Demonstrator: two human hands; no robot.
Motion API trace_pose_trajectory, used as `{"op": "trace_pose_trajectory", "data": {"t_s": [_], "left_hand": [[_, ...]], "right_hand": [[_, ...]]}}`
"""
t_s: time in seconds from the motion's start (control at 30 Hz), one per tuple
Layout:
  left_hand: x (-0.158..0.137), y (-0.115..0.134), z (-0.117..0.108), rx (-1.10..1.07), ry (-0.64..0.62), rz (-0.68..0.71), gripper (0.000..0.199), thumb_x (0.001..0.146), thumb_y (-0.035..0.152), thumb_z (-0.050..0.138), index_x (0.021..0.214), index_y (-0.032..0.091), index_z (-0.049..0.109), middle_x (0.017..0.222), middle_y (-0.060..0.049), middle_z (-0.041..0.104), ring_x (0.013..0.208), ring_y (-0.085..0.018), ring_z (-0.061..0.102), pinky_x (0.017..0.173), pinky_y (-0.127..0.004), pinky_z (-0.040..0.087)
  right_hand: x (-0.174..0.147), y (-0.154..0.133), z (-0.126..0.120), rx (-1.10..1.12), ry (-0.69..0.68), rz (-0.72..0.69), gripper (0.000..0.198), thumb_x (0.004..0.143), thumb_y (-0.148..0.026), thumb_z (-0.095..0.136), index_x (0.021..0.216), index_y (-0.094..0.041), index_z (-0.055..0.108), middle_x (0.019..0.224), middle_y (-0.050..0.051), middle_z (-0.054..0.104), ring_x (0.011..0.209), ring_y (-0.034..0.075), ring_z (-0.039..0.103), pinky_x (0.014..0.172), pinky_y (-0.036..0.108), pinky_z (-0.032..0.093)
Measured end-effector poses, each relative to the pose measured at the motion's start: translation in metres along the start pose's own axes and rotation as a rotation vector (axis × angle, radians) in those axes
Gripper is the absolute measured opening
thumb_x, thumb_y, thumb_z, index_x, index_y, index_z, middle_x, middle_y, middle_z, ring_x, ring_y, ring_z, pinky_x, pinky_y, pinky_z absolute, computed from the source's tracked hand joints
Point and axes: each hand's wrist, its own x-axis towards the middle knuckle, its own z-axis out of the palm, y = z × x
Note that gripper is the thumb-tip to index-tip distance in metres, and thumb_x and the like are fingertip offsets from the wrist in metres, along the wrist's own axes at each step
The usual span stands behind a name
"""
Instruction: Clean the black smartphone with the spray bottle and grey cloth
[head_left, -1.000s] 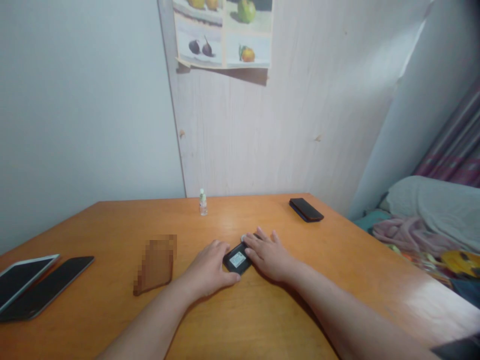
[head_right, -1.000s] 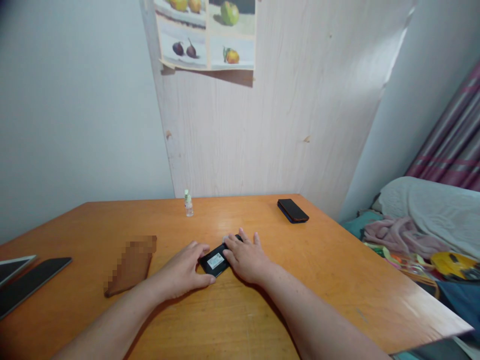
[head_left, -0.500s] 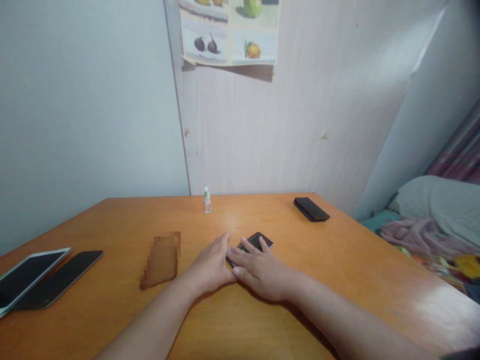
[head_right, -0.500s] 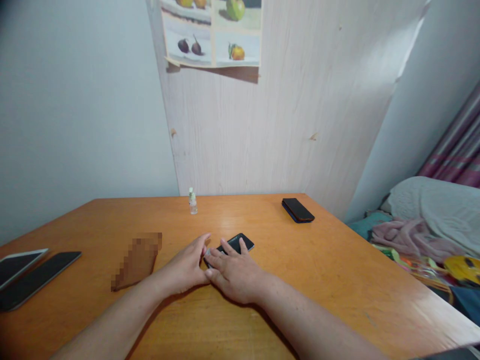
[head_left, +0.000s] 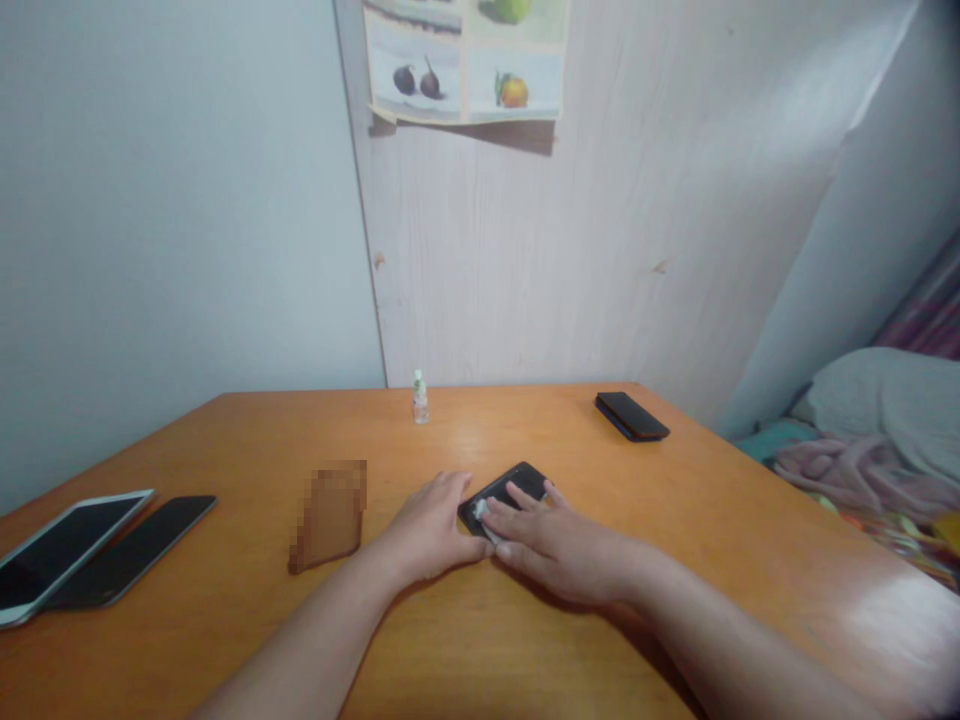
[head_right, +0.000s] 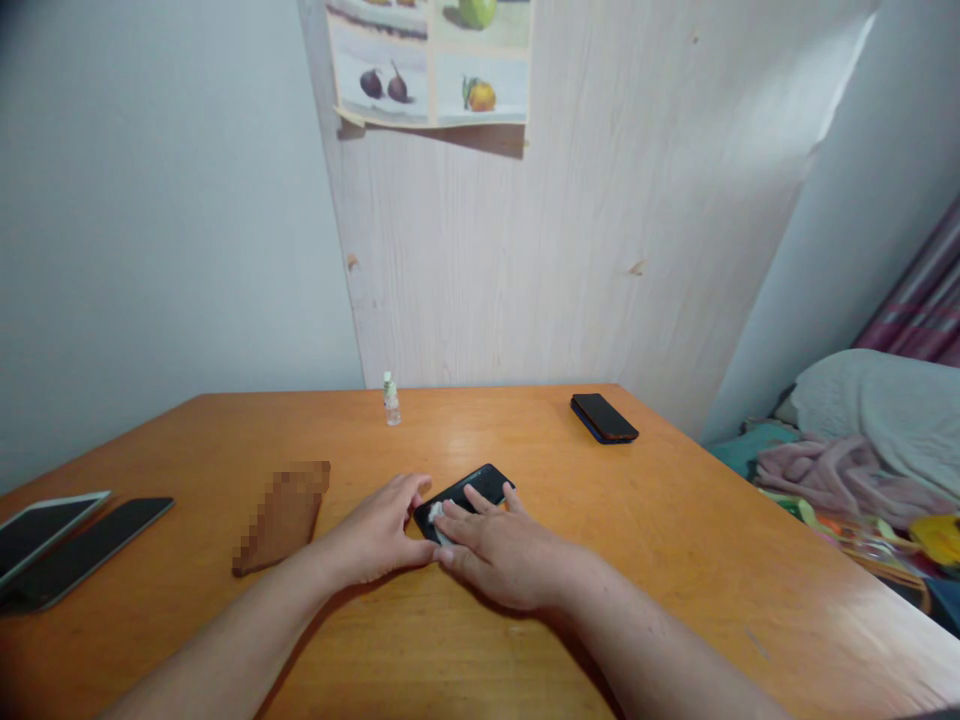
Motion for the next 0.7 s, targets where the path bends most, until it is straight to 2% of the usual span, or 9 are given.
{"op": "trace_pose_trajectory", "data": {"t_s": [0.13,0.2,0.3,0.37,0.5,0.57,0.63,0.7], "left_hand": [[-0.001,0.002,-0.003,0.016,-0.041,-0.003,0.057,0.063,0.050,0.075,0.113,0.024,0.063,0.107,-0.006,0.062,0.098,-0.026,0.061,0.080,-0.031,0.048],[-0.001,0.003,-0.005,0.022,-0.048,-0.004,0.053,0.064,0.051,0.075,0.108,0.025,0.065,0.103,-0.005,0.061,0.095,-0.025,0.061,0.076,-0.030,0.047],[-0.002,0.004,-0.005,0.037,-0.044,0.006,0.045,0.065,0.050,0.073,0.102,0.025,0.067,0.099,-0.005,0.061,0.091,-0.024,0.060,0.072,-0.029,0.046],[-0.002,0.004,-0.006,0.035,-0.049,0.019,0.043,0.066,0.049,0.072,0.102,0.025,0.067,0.097,-0.004,0.060,0.089,-0.023,0.060,0.072,-0.029,0.046],[-0.001,0.004,-0.008,0.023,-0.068,0.024,0.045,0.066,0.051,0.073,0.103,0.025,0.068,0.098,-0.004,0.060,0.090,-0.023,0.059,0.075,-0.029,0.045],[-0.001,0.004,-0.008,0.024,-0.069,0.020,0.045,0.066,0.051,0.073,0.102,0.024,0.068,0.097,-0.004,0.059,0.090,-0.023,0.059,0.075,-0.029,0.045],[-0.001,0.003,-0.008,0.025,-0.066,0.024,0.046,0.066,0.052,0.073,0.102,0.024,0.068,0.097,-0.004,0.059,0.089,-0.023,0.058,0.075,-0.029,0.045],[-0.001,0.003,-0.007,0.026,-0.064,0.034,0.045,0.066,0.052,0.072,0.101,0.025,0.067,0.096,-0.004,0.059,0.087,-0.022,0.058,0.073,-0.029,0.045]], "right_hand": [[-0.003,0.010,-0.005,-0.084,0.119,0.202,0.054,0.101,-0.050,0.031,0.151,-0.028,0.038,0.158,0.008,0.032,0.149,0.036,0.013,0.110,0.073,-0.001],[-0.005,0.007,-0.005,-0.072,0.096,0.145,0.054,0.101,-0.049,0.033,0.150,-0.029,0.038,0.157,0.007,0.034,0.148,0.035,0.015,0.112,0.071,0.000],[-0.009,-0.002,-0.002,-0.001,0.005,-0.052,0.054,0.101,-0.050,0.034,0.152,-0.033,0.033,0.156,0.005,0.037,0.148,0.031,0.020,0.117,0.063,0.005],[-0.008,-0.002,-0.001,0.000,0.003,-0.071,0.052,0.101,-0.048,0.033,0.151,-0.033,0.035,0.155,0.004,0.038,0.147,0.030,0.023,0.117,0.061,0.008],[-0.001,0.017,-0.003,-0.166,0.177,0.190,0.048,0.101,-0.039,0.032,0.144,-0.023,0.048,0.152,0.011,0.043,0.143,0.035,0.032,0.113,0.068,0.010],[0.002,0.022,-0.002,-0.232,0.237,0.254,0.045,0.100,-0.033,0.033,0.138,-0.019,0.054,0.147,0.015,0.048,0.139,0.035,0.039,0.113,0.067,0.014],[0.005,0.018,0.002,-0.240,0.237,0.176,0.040,0.099,-0.027,0.036,0.131,-0.020,0.058,0.143,0.013,0.054,0.136,0.031,0.045,0.114,0.059,0.022],[0.006,0.009,0.008,-0.210,0.218,0.016,0.038,0.097,-0.024,0.039,0.128,-0.023,0.060,0.140,0.009,0.057,0.133,0.027,0.048,0.112,0.049,0.031]]}}
